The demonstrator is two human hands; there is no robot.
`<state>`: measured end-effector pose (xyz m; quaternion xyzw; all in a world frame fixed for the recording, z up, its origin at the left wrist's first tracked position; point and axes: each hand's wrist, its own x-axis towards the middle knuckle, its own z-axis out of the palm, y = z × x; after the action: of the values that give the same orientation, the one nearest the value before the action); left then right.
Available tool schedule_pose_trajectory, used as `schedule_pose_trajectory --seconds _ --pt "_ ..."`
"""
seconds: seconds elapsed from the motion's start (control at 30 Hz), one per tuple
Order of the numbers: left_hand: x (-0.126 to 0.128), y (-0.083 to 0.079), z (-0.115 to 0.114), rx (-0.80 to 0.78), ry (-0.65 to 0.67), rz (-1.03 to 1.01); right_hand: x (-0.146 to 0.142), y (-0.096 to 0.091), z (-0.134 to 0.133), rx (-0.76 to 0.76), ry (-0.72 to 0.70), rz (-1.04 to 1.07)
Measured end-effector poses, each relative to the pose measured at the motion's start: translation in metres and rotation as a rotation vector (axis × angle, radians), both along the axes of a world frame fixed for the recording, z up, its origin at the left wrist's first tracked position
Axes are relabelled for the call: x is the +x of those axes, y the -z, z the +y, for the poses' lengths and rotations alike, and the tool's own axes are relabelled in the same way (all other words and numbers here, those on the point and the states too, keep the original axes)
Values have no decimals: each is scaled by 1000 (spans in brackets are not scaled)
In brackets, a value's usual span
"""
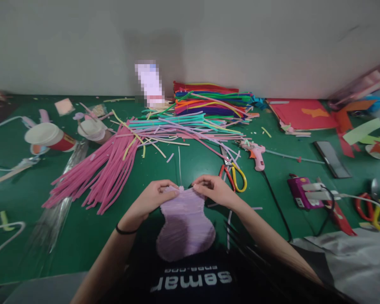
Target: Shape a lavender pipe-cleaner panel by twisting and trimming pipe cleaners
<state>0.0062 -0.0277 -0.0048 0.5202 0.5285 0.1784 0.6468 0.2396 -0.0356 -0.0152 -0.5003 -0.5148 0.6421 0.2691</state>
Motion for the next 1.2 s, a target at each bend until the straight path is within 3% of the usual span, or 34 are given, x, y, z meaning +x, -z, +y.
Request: schedule_pose_trajectory --seconds 0.2,0.43,0.8,1.03,1.2 --pt "17 -3 -5 202 -35 120 -18 -4 5 122 -53 -74" --pt "24 1 -14 258 -111 275 -22 -6 4 140 -63 -115" --pt "28 11 -15 147 -267 25 -19 -3 10 146 -91 -100" --pt "28 15 -18 58 -268 -12 -18 0 6 130 -93 -124" --pt "28 13 -23 -19 -370 -139 -19 -4 5 140 -99 -123"
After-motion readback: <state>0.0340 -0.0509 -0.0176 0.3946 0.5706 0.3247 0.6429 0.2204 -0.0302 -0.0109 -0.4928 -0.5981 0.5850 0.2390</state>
